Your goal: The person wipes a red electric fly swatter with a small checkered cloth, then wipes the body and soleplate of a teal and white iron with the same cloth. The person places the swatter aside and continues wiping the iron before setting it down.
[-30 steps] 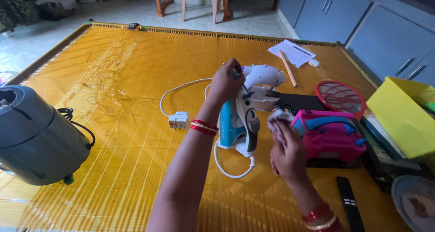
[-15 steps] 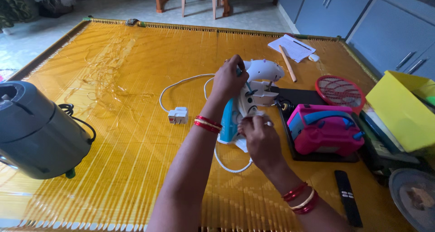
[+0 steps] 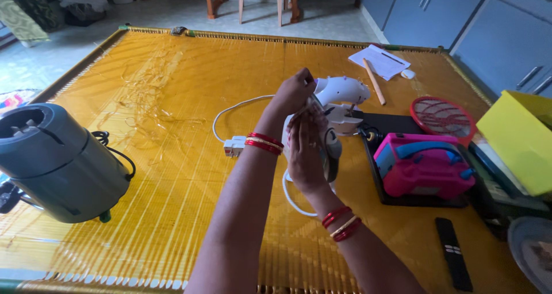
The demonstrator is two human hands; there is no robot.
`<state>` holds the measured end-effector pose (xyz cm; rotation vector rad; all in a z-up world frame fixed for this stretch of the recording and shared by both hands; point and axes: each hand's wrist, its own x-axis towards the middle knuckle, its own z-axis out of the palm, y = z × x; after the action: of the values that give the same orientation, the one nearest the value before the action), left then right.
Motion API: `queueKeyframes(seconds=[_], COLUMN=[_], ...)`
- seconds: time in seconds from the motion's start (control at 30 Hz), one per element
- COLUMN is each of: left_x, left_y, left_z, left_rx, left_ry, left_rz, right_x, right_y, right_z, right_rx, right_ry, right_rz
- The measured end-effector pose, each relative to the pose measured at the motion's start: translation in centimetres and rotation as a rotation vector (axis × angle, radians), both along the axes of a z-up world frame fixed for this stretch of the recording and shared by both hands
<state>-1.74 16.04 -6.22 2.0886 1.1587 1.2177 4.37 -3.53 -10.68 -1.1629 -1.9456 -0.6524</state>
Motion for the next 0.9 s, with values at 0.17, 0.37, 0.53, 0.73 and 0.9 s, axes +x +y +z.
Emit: queueKeyframes(seconds=[0.17,0.37,0.53,0.73,0.9], left_x=[-0.2,-1.5,-1.6,-2.3,-1.1], left_y=[-0.2,-0.6,-2.0,-4.2,-5.5], left_z=[-0.4,0.2,0.4,0.5,0.3], left_rx=[0.026,0.019,0.084,0.186,0.176], left_ry=[-0.045,-0.077,-0.091,-0.085,-0.101], left_rz=[0.071,0.167,0.212,0.231,0.343], right_x=[-0.1,2.0,2.8,5.9,6.4], right_y=[-0.5,-2.4,1.0,9.0,8.0], right_z=[-4.7,-11.2,-14.2,-14.1,-14.4], right_rx=[-0.153,-0.394,-0.385,-0.607,-0.606], right_ry=[0.066,0.229,0.48,0.766,0.655], right_rz=[0.033,0.023,0.017,-0.24,-0.244])
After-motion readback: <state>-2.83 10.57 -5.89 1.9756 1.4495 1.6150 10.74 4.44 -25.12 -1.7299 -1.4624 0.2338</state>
